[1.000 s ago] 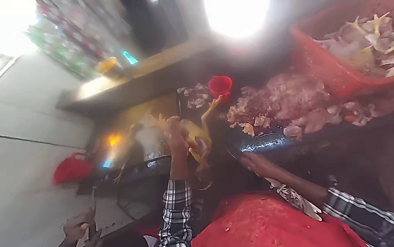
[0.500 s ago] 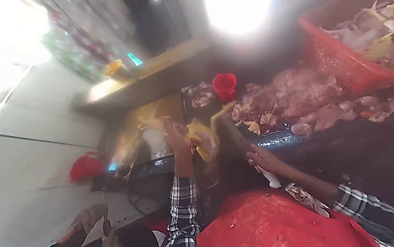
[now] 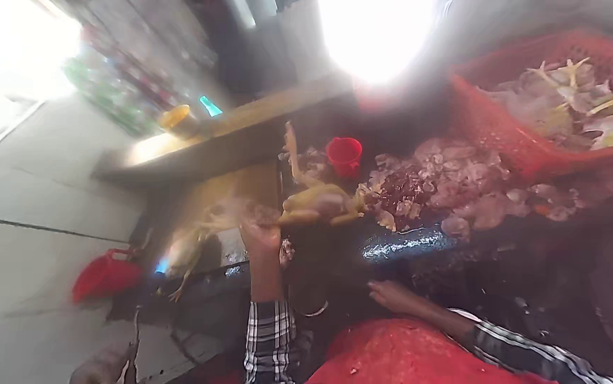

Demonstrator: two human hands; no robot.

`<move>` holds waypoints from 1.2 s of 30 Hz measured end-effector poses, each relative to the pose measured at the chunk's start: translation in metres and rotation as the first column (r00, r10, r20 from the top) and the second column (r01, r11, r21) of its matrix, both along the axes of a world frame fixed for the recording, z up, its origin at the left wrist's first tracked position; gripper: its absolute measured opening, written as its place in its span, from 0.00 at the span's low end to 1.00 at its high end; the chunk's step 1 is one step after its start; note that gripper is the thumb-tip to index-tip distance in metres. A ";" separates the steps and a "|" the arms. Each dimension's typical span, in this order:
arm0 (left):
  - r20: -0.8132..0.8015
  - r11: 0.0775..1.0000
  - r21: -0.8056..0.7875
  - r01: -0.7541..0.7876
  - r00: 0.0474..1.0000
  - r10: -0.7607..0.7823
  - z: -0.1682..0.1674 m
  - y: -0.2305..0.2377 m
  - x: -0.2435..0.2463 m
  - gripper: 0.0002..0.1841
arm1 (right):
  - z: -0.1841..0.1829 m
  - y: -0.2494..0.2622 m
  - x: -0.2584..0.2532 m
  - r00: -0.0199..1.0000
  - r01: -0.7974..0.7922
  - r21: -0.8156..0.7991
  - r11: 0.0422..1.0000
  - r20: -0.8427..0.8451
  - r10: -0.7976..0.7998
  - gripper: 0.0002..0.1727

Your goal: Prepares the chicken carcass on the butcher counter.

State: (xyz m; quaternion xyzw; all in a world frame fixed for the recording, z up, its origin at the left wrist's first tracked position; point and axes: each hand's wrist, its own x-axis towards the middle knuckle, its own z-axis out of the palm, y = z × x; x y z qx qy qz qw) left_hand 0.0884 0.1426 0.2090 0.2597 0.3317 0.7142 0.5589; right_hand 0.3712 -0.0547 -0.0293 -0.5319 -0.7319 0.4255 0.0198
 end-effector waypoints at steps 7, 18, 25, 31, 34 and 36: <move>-0.540 0.899 -0.437 0.034 0.789 -0.293 -0.159 -0.051 -0.020 0.24 | 0.016 -0.016 0.095 0.983 0.180 -0.174 0.968 0.009 -0.181 0.25; -0.275 0.974 -0.223 -0.029 0.961 -0.034 -0.051 0.081 0.010 0.24 | 0.043 0.118 -0.017 0.955 0.242 -0.189 0.952 0.220 -0.199 0.32; -0.080 0.997 -0.080 0.003 0.997 -0.009 -0.044 0.067 0.015 0.21 | 0.056 0.106 -0.018 0.909 -0.265 -0.109 0.958 0.303 0.286 0.30; -0.182 0.913 -0.406 0.036 0.976 -0.120 -0.199 -0.031 -0.033 0.21 | 0.000 0.014 0.075 0.874 -0.161 -0.096 0.982 0.448 0.187 0.27; -0.212 0.822 -0.560 0.107 0.940 -0.267 -0.232 -0.067 -0.069 0.30 | -0.007 -0.008 0.123 0.931 -0.042 -0.167 0.985 0.352 0.099 0.31; -0.304 0.789 -0.609 0.082 0.895 -0.327 -0.227 -0.083 -0.089 0.27 | -0.004 -0.022 0.137 0.976 0.078 -0.168 0.983 0.216 -0.041 0.32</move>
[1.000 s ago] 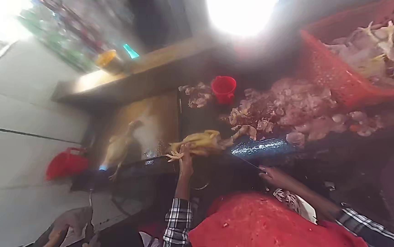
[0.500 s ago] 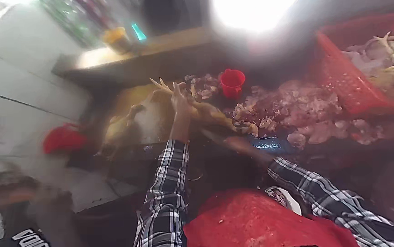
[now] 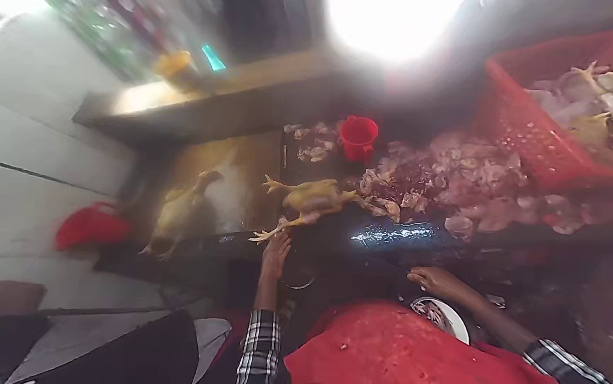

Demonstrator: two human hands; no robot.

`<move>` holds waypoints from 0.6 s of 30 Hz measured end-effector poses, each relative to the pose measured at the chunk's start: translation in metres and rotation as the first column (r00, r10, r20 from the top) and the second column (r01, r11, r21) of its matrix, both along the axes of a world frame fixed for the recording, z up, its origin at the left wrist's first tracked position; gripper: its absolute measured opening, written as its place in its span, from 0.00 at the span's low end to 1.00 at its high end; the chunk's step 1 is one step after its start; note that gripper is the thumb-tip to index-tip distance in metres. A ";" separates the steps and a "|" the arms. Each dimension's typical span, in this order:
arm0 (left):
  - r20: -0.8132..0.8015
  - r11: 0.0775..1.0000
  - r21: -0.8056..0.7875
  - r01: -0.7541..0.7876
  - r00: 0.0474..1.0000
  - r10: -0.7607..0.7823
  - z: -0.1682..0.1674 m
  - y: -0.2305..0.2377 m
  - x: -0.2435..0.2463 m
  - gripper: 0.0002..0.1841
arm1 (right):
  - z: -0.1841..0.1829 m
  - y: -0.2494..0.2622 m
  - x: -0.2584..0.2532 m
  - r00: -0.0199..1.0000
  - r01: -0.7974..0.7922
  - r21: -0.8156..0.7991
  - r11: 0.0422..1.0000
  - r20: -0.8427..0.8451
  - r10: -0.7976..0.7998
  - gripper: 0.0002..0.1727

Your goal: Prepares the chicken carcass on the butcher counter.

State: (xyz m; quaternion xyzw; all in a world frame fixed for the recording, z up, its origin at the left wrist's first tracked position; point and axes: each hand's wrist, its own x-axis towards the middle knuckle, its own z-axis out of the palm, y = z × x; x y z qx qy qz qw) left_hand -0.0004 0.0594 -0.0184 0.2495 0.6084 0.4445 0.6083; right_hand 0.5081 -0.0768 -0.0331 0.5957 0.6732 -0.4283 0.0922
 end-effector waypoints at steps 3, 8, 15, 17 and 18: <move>-0.250 0.948 -0.047 0.316 0.915 -0.317 0.055 -0.004 -0.001 0.24 | 0.018 0.000 -0.013 0.957 0.204 -0.018 0.979 -0.207 -0.203 0.30; -0.647 0.746 0.148 0.649 0.634 -0.423 0.146 0.076 0.050 0.26 | 0.037 0.048 -0.092 0.988 0.118 -0.001 0.993 -0.102 -0.118 0.34; -0.909 0.560 -0.414 0.717 -0.359 -0.211 0.097 0.208 0.091 0.22 | 0.009 0.033 -0.105 0.917 -0.321 -0.151 0.935 0.198 0.347 0.30; -0.807 0.525 -0.591 0.613 -0.470 -0.358 0.092 0.199 0.091 0.25 | -0.020 0.014 -0.065 0.968 -0.108 -0.230 0.967 0.198 0.155 0.31; -0.775 0.494 -0.631 0.599 -0.448 -0.446 0.098 0.193 0.091 0.27 | -0.034 0.001 -0.049 0.962 0.035 -0.217 0.975 0.273 0.026 0.31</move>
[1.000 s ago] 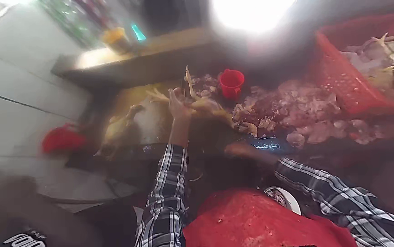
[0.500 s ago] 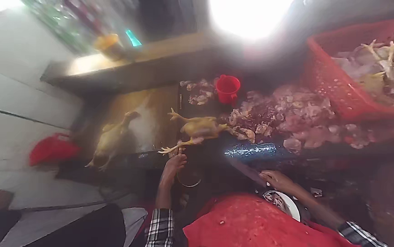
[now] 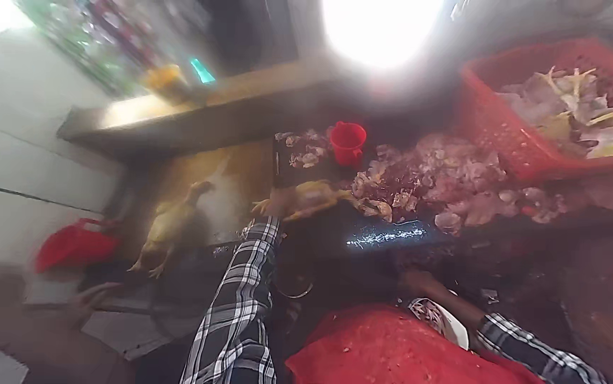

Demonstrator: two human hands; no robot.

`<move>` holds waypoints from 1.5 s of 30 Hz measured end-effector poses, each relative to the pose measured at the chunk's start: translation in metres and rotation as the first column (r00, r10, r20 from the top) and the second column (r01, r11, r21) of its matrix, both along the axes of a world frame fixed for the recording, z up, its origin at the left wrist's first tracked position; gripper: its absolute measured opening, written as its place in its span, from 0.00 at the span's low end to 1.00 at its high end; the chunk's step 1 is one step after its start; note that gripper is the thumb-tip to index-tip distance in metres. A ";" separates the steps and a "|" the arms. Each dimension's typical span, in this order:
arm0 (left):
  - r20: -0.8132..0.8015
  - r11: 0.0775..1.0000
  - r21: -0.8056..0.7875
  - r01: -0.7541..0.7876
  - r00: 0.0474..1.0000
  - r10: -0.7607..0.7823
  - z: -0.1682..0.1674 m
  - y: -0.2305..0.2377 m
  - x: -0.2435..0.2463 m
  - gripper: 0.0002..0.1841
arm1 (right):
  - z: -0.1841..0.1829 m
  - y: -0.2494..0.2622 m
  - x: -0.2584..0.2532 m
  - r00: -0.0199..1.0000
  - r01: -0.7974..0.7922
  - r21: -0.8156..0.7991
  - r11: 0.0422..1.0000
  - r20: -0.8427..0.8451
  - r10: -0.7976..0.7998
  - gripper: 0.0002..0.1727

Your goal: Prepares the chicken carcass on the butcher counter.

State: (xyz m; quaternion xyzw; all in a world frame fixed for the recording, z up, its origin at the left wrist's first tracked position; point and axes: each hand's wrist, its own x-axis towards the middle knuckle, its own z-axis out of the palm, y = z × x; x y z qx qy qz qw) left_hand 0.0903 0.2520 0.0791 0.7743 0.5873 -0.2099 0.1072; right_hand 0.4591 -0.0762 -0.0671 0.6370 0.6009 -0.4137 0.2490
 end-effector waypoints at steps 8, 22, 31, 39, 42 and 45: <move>0.616 0.957 -0.269 -0.112 0.744 0.260 0.070 -0.056 -0.034 0.17 | 0.014 -0.055 0.042 0.963 0.263 0.188 0.946 0.003 -0.268 0.28; 0.472 0.836 0.010 -0.549 0.740 0.480 -0.019 -0.191 0.039 0.39 | 0.131 0.051 -0.044 0.787 0.412 0.346 0.843 -0.602 -0.138 0.32; 0.549 0.855 0.046 -0.516 0.729 0.410 -0.047 -0.253 0.022 0.34 | 0.188 0.103 -0.145 0.973 -0.051 0.563 0.825 -0.157 0.168 0.32; 0.680 0.824 0.029 -0.566 0.615 0.399 -0.060 -0.271 0.020 0.31 | 0.170 0.106 -0.151 0.966 0.078 0.390 0.918 -0.256 0.026 0.33; 0.687 0.818 0.011 -0.575 0.599 0.412 -0.052 -0.269 0.017 0.31 | 0.156 0.057 -0.121 0.793 0.312 -0.026 0.950 -0.544 -0.275 0.26; 0.635 0.840 -0.016 -0.542 0.644 0.427 -0.033 -0.258 0.009 0.32 | 0.144 0.014 -0.097 0.556 0.310 -0.450 0.838 -0.629 -0.543 0.24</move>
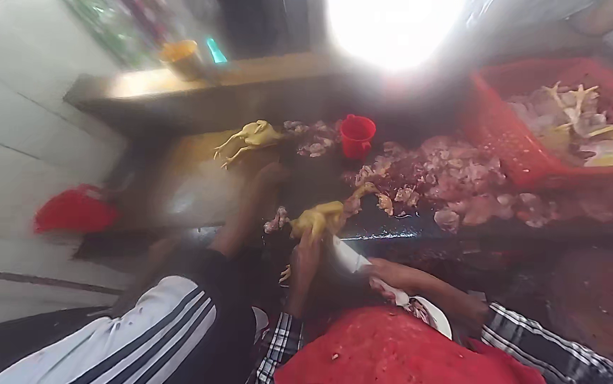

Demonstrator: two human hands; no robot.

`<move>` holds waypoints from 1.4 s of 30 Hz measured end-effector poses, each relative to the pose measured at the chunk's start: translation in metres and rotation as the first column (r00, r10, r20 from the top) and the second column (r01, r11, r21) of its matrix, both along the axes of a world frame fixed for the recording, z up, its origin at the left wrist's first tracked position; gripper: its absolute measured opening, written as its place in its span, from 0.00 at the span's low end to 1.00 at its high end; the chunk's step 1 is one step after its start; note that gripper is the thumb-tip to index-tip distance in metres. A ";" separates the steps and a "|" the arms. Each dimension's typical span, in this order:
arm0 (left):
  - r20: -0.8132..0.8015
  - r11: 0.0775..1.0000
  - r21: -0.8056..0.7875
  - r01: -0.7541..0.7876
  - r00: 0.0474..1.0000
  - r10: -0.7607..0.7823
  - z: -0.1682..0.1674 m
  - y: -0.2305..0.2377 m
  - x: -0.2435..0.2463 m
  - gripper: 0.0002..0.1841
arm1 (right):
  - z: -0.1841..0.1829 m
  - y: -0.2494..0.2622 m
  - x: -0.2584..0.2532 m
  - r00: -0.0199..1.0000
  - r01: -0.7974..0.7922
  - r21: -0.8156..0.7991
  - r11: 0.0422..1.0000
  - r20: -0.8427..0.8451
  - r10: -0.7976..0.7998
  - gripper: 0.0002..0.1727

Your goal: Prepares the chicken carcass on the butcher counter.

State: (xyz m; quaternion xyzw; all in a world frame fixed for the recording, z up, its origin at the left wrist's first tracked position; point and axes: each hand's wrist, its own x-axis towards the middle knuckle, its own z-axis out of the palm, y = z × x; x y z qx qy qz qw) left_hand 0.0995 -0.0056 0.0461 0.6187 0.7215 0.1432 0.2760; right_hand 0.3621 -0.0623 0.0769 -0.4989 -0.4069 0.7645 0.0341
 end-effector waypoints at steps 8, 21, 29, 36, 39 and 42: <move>0.599 0.997 -0.062 0.056 0.801 -0.008 0.073 0.029 -0.017 0.23 | -0.001 -0.035 0.045 0.988 0.077 0.320 0.944 0.100 -0.115 0.24; 0.863 0.963 -0.264 -0.064 0.429 0.265 0.044 0.031 0.037 0.19 | -0.012 -0.038 0.060 0.804 0.373 0.799 0.472 -0.024 -0.594 0.37; 0.829 0.875 -0.458 -0.157 0.279 0.484 -0.002 -0.006 0.063 0.20 | 0.023 0.012 0.020 0.898 -0.036 0.725 0.688 0.325 -0.296 0.35; 0.808 0.858 -0.476 -0.194 0.289 0.514 0.007 -0.016 0.065 0.21 | -0.028 0.058 -0.066 0.870 -0.125 0.606 0.786 0.448 -0.207 0.32; 0.797 0.828 -0.531 -0.183 0.223 0.561 0.008 -0.020 0.050 0.22 | -0.038 0.014 -0.051 0.854 -0.202 0.530 0.824 0.507 -0.117 0.32; 0.793 0.798 -0.587 -0.136 0.100 0.601 -0.008 -0.025 0.018 0.26 | -0.060 -0.049 -0.010 0.755 -0.378 0.431 0.819 0.656 0.003 0.31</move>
